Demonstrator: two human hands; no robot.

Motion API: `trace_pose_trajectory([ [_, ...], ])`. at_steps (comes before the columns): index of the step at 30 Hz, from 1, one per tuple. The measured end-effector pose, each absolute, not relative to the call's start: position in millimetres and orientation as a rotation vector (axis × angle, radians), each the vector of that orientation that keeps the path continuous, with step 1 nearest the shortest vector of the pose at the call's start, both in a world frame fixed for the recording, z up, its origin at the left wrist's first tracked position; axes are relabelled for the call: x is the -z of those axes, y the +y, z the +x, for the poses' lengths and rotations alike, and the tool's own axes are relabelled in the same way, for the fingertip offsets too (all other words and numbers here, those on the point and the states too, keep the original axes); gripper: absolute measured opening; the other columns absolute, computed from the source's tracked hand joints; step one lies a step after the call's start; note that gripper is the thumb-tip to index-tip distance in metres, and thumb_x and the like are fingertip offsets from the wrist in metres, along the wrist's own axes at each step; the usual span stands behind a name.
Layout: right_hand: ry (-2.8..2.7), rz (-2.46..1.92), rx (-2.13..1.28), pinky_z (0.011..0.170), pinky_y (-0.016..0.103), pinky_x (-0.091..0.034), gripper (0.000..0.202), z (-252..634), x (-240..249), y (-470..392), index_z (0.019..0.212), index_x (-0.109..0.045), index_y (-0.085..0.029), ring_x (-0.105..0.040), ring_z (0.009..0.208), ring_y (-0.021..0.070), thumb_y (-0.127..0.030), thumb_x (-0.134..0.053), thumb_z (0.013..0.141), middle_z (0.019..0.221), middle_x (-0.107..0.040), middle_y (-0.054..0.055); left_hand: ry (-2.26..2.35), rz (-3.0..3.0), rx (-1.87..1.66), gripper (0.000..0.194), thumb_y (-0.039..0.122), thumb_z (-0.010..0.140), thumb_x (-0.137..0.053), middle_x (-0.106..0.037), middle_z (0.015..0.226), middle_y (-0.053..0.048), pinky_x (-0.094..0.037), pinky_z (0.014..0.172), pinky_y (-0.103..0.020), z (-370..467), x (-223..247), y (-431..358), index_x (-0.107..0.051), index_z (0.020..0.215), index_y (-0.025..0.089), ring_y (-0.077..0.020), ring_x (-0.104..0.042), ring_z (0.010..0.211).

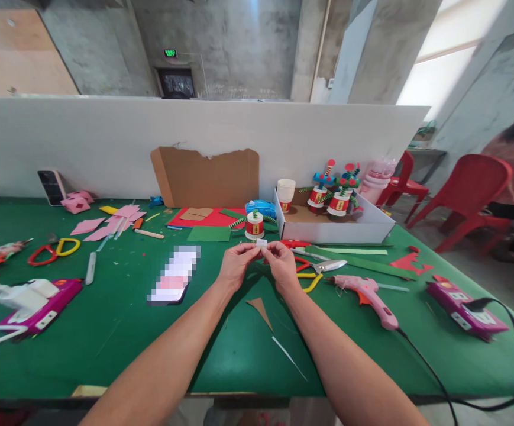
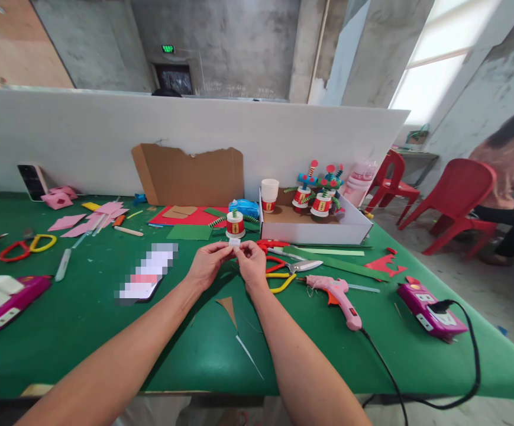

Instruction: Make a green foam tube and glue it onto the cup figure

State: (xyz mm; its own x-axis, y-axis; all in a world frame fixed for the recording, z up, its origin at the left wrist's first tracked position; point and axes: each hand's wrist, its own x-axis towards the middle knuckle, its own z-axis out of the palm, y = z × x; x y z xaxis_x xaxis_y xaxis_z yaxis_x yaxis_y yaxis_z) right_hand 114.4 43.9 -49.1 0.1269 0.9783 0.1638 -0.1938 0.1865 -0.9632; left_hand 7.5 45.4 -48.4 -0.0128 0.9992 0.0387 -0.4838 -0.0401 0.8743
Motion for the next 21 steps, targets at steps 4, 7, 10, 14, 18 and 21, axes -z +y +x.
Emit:
trace_pose_trajectory([
  [4, -1.048, -0.982, -1.094, 0.051, 0.024, -0.040, 0.020, 114.5, 48.6, 44.5, 0.062, -0.056, -0.019, -0.047, 0.052, 0.0106, -0.034, -0.068, 0.059, 0.056, -0.056, -0.003, 0.805, 0.853, -1.439, 0.028, 0.030, 0.046, -0.084, -0.070, 0.069, -0.004, -0.048, 0.074, -0.032, 7.7, 48.6, 45.6, -0.073, 0.068, 0.015, -0.0145, -0.061, 0.064],
  [7, -1.033, -0.982, -1.101, 0.051, 0.024, -0.040, 0.019, 114.5, 48.4, 45.0, 0.062, -0.056, -0.019, -0.047, 0.051, 0.0106, -0.034, -0.068, 0.059, 0.056, -0.056, -0.003, 0.806, 0.857, -1.440, 0.028, 0.030, 0.047, -0.084, -0.070, 0.069, -0.004, -0.048, 0.074, -0.032, 7.8, 49.0, 45.9, -0.073, 0.068, 0.014, -0.0143, -0.061, 0.065],
  [10, -1.024, -0.980, -1.107, 0.051, 0.024, -0.039, 0.019, 114.6, 48.2, 45.0, 0.062, -0.056, -0.019, -0.048, 0.052, 0.0107, -0.033, -0.068, 0.058, 0.055, -0.056, -0.003, 0.808, 0.860, -1.441, 0.029, 0.030, 0.047, -0.084, -0.070, 0.070, -0.004, -0.048, 0.074, -0.032, 8.1, 49.6, 46.0, -0.073, 0.068, 0.014, -0.0144, -0.062, 0.065],
  [14, -1.030, -0.978, -1.113, 0.051, 0.024, -0.039, 0.019, 115.9, 47.5, 44.4, 0.061, -0.056, -0.019, -0.048, 0.052, 0.0107, -0.033, -0.068, 0.059, 0.056, -0.057, -0.003, 0.810, 0.865, -1.441, 0.028, 0.031, 0.047, -0.084, -0.070, 0.070, -0.004, -0.049, 0.075, -0.032, 8.3, 49.7, 45.7, -0.073, 0.069, 0.015, -0.0143, -0.062, 0.065],
  [18, -1.026, -0.978, -1.125, 0.052, 0.024, -0.039, 0.018, 117.0, 46.5, 44.1, 0.061, -0.057, -0.019, -0.047, 0.050, 0.0101, -0.032, -0.069, 0.058, 0.055, -0.057, -0.004, 0.809, 0.876, -1.439, 0.029, 0.031, 0.047, -0.084, -0.070, 0.069, -0.003, -0.049, 0.074, -0.032, 7.9, 49.4, 45.7, -0.073, 0.068, 0.015, -0.0144, -0.062, 0.065],
  [21, -1.030, -0.977, -1.129, 0.052, 0.024, -0.038, 0.017, 117.2, 46.0, 44.2, 0.060, -0.058, -0.018, -0.047, 0.050, 0.0100, -0.031, -0.069, 0.058, 0.055, -0.057, -0.003, 0.807, 0.885, -1.437, 0.029, 0.032, 0.048, -0.084, -0.070, 0.070, -0.004, -0.050, 0.074, -0.032, 7.1, 49.7, 46.2, -0.073, 0.068, 0.015, -0.0151, -0.062, 0.066],
])
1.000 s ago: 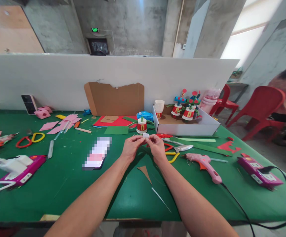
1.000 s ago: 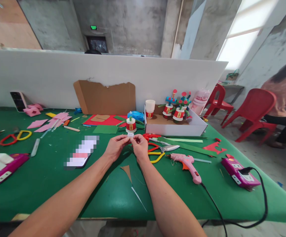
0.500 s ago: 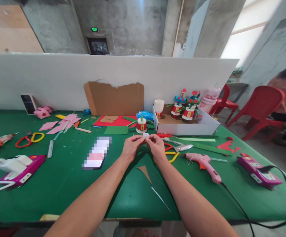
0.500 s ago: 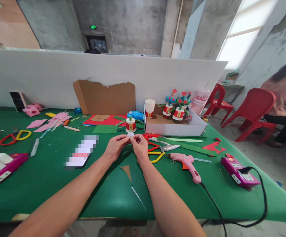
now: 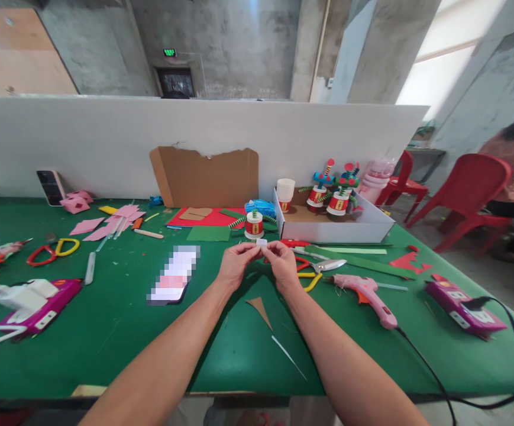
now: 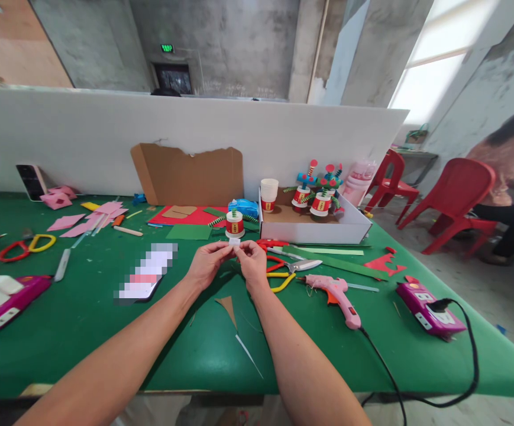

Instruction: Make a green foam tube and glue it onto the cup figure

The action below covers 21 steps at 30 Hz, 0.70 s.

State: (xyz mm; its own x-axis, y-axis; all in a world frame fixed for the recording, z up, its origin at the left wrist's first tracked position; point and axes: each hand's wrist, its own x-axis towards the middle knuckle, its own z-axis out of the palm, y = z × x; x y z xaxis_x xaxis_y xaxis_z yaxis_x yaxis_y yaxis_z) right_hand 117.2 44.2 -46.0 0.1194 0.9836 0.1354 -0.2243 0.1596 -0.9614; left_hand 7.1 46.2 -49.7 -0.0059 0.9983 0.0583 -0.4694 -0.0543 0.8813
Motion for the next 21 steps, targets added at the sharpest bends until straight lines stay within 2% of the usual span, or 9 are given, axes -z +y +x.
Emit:
trace_pose_trajectory([
  [14, -1.034, -0.920, -1.221, 0.052, 0.023, -0.037, 0.018, 119.1, 42.6, 43.3, 0.059, -0.060, -0.018, -0.046, 0.050, 0.0085, -0.031, -0.072, 0.058, 0.056, -0.058, -0.003, 0.783, 0.887, -1.421, 0.027, 0.031, 0.049, -0.083, -0.070, 0.070, -0.004, -0.048, 0.072, -0.032, 3.7, 47.6, 47.1, -0.072, 0.067, 0.014, -0.0149, -0.061, 0.065],
  [21, -1.060, -0.912, -1.230, 0.052, 0.023, -0.038, 0.018, 119.8, 42.4, 44.4, 0.060, -0.061, -0.018, -0.047, 0.049, 0.0085, -0.031, -0.072, 0.058, 0.056, -0.059, -0.003, 0.783, 0.889, -1.416, 0.027, 0.030, 0.049, -0.083, -0.070, 0.070, -0.003, -0.048, 0.076, -0.034, 1.9, 47.7, 47.7, -0.072, 0.068, 0.014, -0.0152, -0.062, 0.065],
])
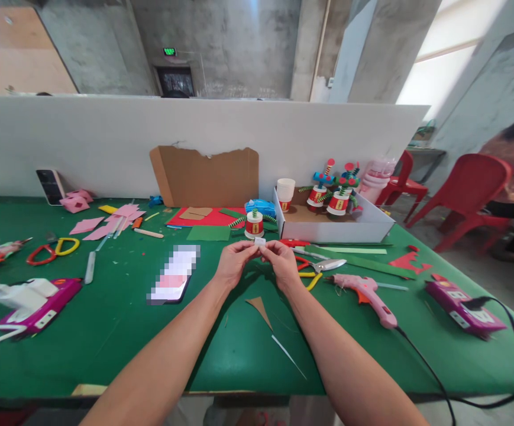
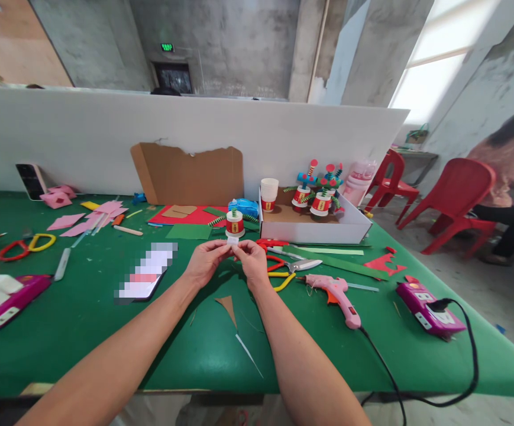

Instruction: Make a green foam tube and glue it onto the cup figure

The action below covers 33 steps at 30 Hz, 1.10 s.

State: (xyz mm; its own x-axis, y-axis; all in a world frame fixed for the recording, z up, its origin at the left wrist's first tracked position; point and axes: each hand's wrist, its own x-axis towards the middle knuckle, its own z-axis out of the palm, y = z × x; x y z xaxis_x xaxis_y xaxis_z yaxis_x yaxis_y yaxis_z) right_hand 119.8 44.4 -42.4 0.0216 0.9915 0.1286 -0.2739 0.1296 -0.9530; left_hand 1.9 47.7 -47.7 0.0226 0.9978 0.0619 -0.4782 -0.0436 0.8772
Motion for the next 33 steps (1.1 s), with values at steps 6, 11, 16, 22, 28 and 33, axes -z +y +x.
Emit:
trace_pose_trajectory([
  [6, -1.100, -0.888, -1.232, 0.056, 0.023, -0.040, 0.017, 119.6, 41.8, 42.9, 0.064, -0.063, -0.018, -0.049, 0.052, 0.0091, -0.032, -0.072, 0.061, 0.059, -0.061, -0.002, 0.791, 0.864, -1.422, 0.029, 0.030, 0.048, -0.083, -0.068, 0.067, -0.003, -0.048, 0.073, -0.033, 0.6, 45.5, 48.8, -0.070, 0.068, 0.013, -0.0144, -0.062, 0.062],
  [11, -1.044, -0.911, -1.190, 0.057, 0.024, -0.043, 0.022, 121.6, 42.9, 46.6, 0.073, -0.066, -0.018, -0.049, 0.052, 0.0087, -0.038, -0.068, 0.067, 0.062, -0.059, -0.003, 0.800, 0.800, -1.452, 0.032, 0.030, 0.049, -0.084, -0.067, 0.067, -0.001, -0.048, 0.068, -0.029, -1.1, 44.8, 51.2, -0.067, 0.070, 0.013, -0.0111, -0.060, 0.058],
  [16, -0.999, -0.851, -1.198, 0.065, 0.024, -0.048, 0.038, 125.1, 42.1, 50.0, 0.097, -0.064, -0.023, -0.058, 0.069, 0.0102, -0.036, -0.073, 0.063, 0.087, -0.064, -0.001, 0.773, 0.802, -1.424, 0.034, 0.032, 0.051, -0.083, -0.066, 0.069, 0.000, -0.049, 0.065, -0.028, -1.1, 45.6, 50.6, -0.065, 0.072, 0.013, -0.0104, -0.060, 0.057],
  [22, -1.143, -0.708, -1.338, 0.087, 0.029, -0.047, 0.040, 122.1, 42.8, 48.8, 0.103, -0.064, -0.024, -0.061, 0.096, 0.0159, -0.033, -0.074, 0.065, 0.102, -0.068, 0.002, 0.765, 0.827, -1.384, 0.036, 0.033, 0.051, -0.084, -0.066, 0.068, 0.000, -0.049, 0.065, -0.025, 0.3, 43.5, 48.6, -0.063, 0.071, 0.012, -0.0102, -0.062, 0.058],
  [28, -1.013, -0.727, -1.393, 0.081, 0.028, -0.049, 0.029, 122.8, 47.5, 51.9, 0.091, -0.066, -0.022, -0.064, 0.081, 0.0135, -0.035, -0.073, 0.066, 0.094, -0.070, 0.000, 0.786, 0.895, -1.323, 0.038, 0.035, 0.055, -0.082, -0.068, 0.071, -0.002, -0.049, 0.062, -0.025, 0.7, 41.5, 46.0, -0.064, 0.080, 0.012, -0.0102, -0.062, 0.056],
  [33, -1.035, -0.721, -1.365, 0.077, 0.025, -0.049, 0.030, 122.7, 44.8, 50.2, 0.093, -0.066, -0.023, -0.063, 0.080, 0.0121, -0.034, -0.074, 0.066, 0.089, -0.070, -0.001, 0.774, 0.864, -1.293, 0.034, 0.033, 0.055, -0.082, -0.066, 0.064, -0.002, -0.049, 0.060, -0.023, 0.7, 43.1, 46.5, -0.064, 0.072, 0.011, -0.0095, -0.060, 0.055],
])
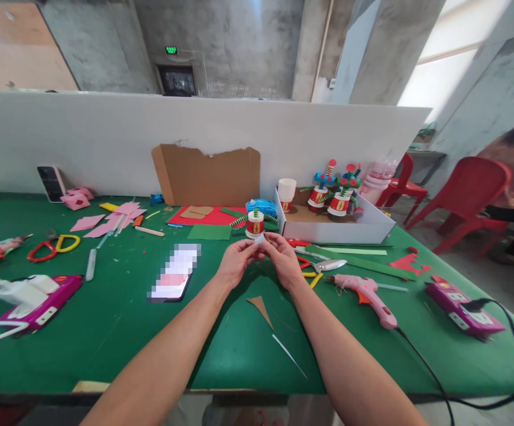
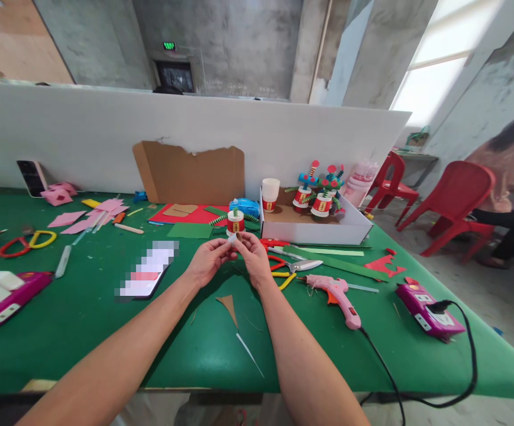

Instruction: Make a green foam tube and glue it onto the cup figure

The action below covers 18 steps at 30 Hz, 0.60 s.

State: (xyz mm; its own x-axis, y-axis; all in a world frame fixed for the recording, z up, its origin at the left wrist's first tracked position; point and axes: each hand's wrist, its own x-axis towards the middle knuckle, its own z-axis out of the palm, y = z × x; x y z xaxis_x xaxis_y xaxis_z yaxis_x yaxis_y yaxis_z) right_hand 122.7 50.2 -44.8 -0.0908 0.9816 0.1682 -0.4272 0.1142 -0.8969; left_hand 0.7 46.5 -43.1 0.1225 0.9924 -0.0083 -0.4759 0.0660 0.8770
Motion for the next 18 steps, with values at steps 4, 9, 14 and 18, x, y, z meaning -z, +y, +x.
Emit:
trace_pose_trajectory([
  [4, -1.120, -0.754, -1.302, 0.077, 0.025, -0.050, 0.038, 121.4, 41.9, 47.3, 0.103, -0.066, -0.023, -0.063, 0.086, 0.0143, -0.033, -0.072, 0.067, 0.098, -0.070, 0.001, 0.689, 0.780, -1.242, 0.034, 0.032, 0.055, -0.083, -0.064, 0.061, 0.000, -0.051, 0.061, -0.024, 0.5, 43.4, 46.2, -0.063, 0.072, 0.010, -0.0087, -0.058, 0.053],
  [9, -1.230, -0.851, -1.061, 0.081, 0.031, -0.051, 0.033, 121.5, 40.1, 44.7, 0.100, -0.068, -0.021, -0.065, 0.086, 0.0177, -0.029, -0.070, 0.068, 0.093, -0.072, 0.002, 0.641, 0.711, -1.183, 0.025, 0.026, 0.063, -0.079, -0.063, 0.061, 0.000, -0.051, 0.060, -0.023, 0.8, 43.6, 45.5, -0.062, 0.072, 0.011, -0.0090, -0.059, 0.053],
  [14, -1.295, -0.936, -0.863, 0.083, 0.033, -0.052, 0.029, 121.7, 39.9, 43.6, 0.096, -0.070, -0.021, -0.067, 0.083, 0.0192, -0.027, -0.070, 0.067, 0.089, -0.073, 0.002, 0.647, 0.663, -1.155, 0.018, 0.021, 0.068, -0.076, -0.063, 0.061, -0.001, -0.052, 0.059, -0.025, 0.5, 43.7, 45.6, -0.062, 0.073, 0.011, -0.0094, -0.059, 0.052],
  [18, -1.302, -0.964, -0.838, 0.082, 0.033, -0.052, 0.026, 121.8, 41.5, 43.9, 0.093, -0.071, -0.022, -0.067, 0.083, 0.0199, -0.029, -0.069, 0.068, 0.090, -0.074, 0.002, 0.648, 0.646, -1.152, 0.014, 0.019, 0.069, -0.074, -0.065, 0.064, -0.002, -0.052, 0.059, -0.025, 0.0, 44.1, 45.7, -0.064, 0.074, 0.011, -0.0097, -0.059, 0.053],
])
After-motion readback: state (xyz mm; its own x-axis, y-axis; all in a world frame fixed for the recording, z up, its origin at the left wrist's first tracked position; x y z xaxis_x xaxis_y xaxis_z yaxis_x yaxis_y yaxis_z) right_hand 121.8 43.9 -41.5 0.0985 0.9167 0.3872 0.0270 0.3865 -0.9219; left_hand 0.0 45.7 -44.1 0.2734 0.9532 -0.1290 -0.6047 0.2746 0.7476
